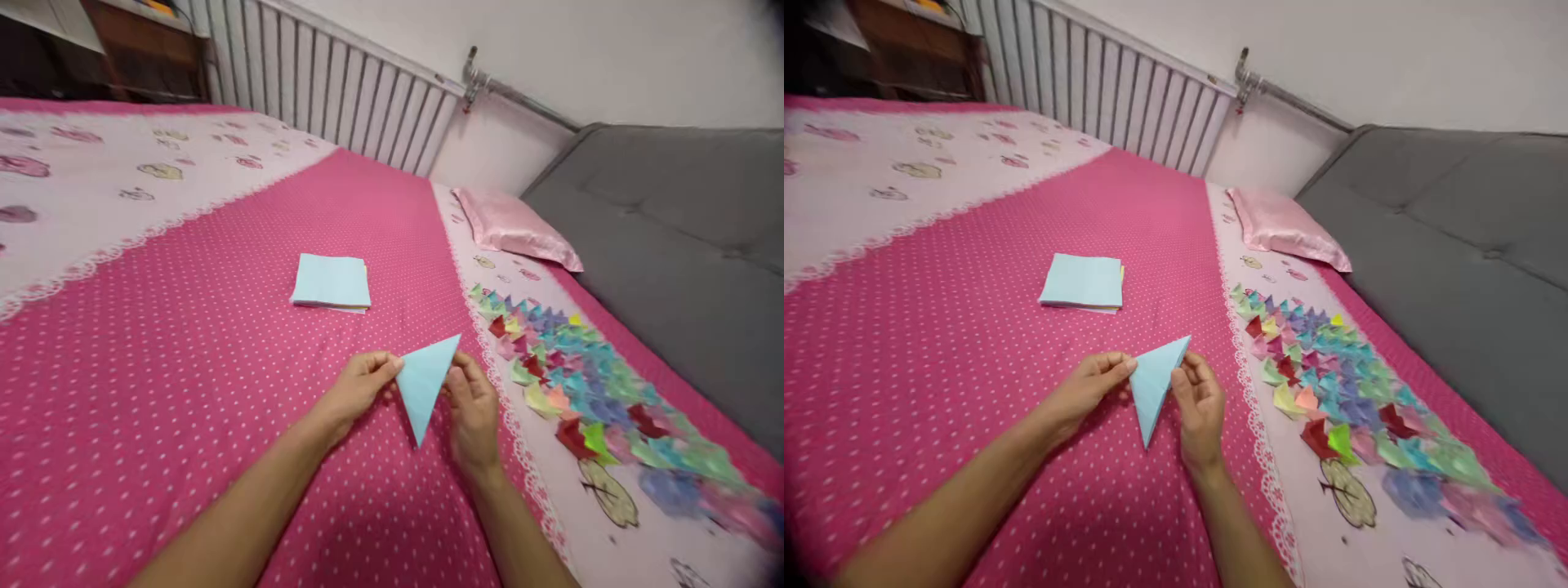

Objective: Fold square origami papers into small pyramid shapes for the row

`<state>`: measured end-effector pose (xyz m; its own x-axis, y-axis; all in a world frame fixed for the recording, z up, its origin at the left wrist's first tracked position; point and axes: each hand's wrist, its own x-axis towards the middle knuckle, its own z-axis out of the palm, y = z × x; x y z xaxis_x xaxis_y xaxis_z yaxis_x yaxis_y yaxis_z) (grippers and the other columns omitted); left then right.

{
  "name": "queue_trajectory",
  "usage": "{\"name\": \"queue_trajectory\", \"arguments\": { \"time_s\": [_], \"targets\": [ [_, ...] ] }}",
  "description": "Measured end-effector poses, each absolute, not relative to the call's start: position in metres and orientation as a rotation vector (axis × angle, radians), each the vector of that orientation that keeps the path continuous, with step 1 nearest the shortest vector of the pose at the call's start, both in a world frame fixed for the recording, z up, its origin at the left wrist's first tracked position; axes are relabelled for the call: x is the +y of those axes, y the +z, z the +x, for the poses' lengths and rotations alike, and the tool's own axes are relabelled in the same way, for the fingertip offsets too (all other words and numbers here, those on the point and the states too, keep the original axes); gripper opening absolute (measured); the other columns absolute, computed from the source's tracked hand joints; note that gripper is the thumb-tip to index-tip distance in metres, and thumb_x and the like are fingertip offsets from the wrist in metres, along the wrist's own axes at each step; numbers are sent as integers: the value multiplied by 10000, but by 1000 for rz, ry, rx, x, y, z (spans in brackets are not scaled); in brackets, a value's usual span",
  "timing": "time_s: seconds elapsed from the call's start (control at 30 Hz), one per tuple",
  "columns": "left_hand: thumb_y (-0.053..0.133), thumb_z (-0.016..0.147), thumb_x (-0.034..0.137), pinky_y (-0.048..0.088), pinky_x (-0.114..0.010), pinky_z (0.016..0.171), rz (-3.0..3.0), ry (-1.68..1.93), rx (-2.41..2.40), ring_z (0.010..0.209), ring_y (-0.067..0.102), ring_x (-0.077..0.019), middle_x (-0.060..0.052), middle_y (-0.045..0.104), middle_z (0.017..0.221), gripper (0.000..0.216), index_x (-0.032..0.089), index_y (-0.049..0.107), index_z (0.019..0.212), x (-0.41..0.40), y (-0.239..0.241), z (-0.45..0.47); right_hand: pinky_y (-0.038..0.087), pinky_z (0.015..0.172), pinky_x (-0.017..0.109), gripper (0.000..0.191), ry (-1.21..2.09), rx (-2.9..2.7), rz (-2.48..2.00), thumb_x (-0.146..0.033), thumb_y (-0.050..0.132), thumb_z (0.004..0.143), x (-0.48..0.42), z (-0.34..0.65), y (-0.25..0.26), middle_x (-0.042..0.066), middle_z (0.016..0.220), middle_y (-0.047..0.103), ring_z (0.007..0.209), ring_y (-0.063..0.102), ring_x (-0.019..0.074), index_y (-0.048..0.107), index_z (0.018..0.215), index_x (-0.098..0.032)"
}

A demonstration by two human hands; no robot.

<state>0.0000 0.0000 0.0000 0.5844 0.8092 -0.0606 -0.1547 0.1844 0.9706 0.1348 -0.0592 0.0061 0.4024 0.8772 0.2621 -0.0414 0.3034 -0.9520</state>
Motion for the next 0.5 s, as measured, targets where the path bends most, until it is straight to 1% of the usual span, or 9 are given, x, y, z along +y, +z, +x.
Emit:
{"name": "queue_trajectory", "arguments": {
  "time_s": [0.07, 0.13, 0.2, 0.27, 0.33, 0.4, 0.43, 0.5],
  "targets": [
    [480, 763, 444, 277, -222, 519, 1310, 823, 793, 503, 365, -79, 35, 424, 540, 337, 145, 498, 608, 5, -6, -1, 493, 688, 271, 385, 837, -928, -1166, -352, 605, 771, -55, 137, 3, 37, 874, 634, 731, 612, 132, 502, 1096, -174],
    [481, 759, 426, 257, -227, 506, 1455, 836, 969, 492, 359, -85, 31, 415, 513, 343, 148, 494, 558, 7, -9, -3, 505, 687, 297, 496, 863, -946, -1276, -355, 626, 746, -51, 139, -1, 49, 896, 632, 742, 619, 149, 441, 1170, -178],
    [479, 766, 399, 244, -238, 503, 1651, 782, 1231, 482, 370, -97, 20, 425, 489, 347, 152, 502, 522, 7, -7, -5, 515, 708, 342, 633, 844, -1017, -1432, -364, 648, 714, -48, 142, -6, 91, 992, 614, 799, 623, 181, 361, 1245, -173],
    [479, 778, 370, 250, -249, 513, 1829, 661, 1470, 492, 411, -116, -1, 483, 510, 323, 157, 537, 543, 4, -1, -8, 502, 784, 395, 690, 683, -1166, -1584, -376, 637, 714, -47, 143, -8, 148, 1140, 553, 934, 595, 223, 325, 1290, -161],
    [485, 788, 341, 280, -257, 535, 1950, 569, 1618, 546, 474, -140, -28, 561, 607, 261, 162, 579, 622, 0, 5, -9, 425, 926, 438, 644, 481, -1409, -1659, -385, 581, 762, -49, 143, -9, 171, 1293, 447, 1135, 485, 256, 337, 1312, -156],
    [496, 792, 314, 325, -265, 576, 2034, 557, 1682, 648, 528, -164, -52, 603, 766, 184, 166, 599, 753, -2, 7, -9, 296, 1046, 444, 567, 404, -1707, -1649, -386, 479, 836, -52, 140, -9, 141, 1405, 331, 1291, 311, 247, 335, 1338, -165],
    [502, 793, 303, 347, -269, 602, 2072, 570, 1695, 703, 541, -174, -62, 599, 840, 166, 166, 593, 818, -3, 7, -9, 239, 1080, 438, 540, 418, -1859, -1627, -383, 421, 869, -53, 139, -9, 114, 1440, 285, 1332, 231, 231, 318, 1356, -173],
    [510, 795, 276, 380, -280, 651, 2143, 604, 1682, 788, 543, -188, -77, 567, 930, 168, 158, 564, 901, -3, 5, -8, 170, 1108, 432, 517, 481, -2106, -1601, -376, 318, 912, -56, 136, -9, 68, 1474, 220, 1365, 128, 204, 256, 1391, -193]
  ]
}}
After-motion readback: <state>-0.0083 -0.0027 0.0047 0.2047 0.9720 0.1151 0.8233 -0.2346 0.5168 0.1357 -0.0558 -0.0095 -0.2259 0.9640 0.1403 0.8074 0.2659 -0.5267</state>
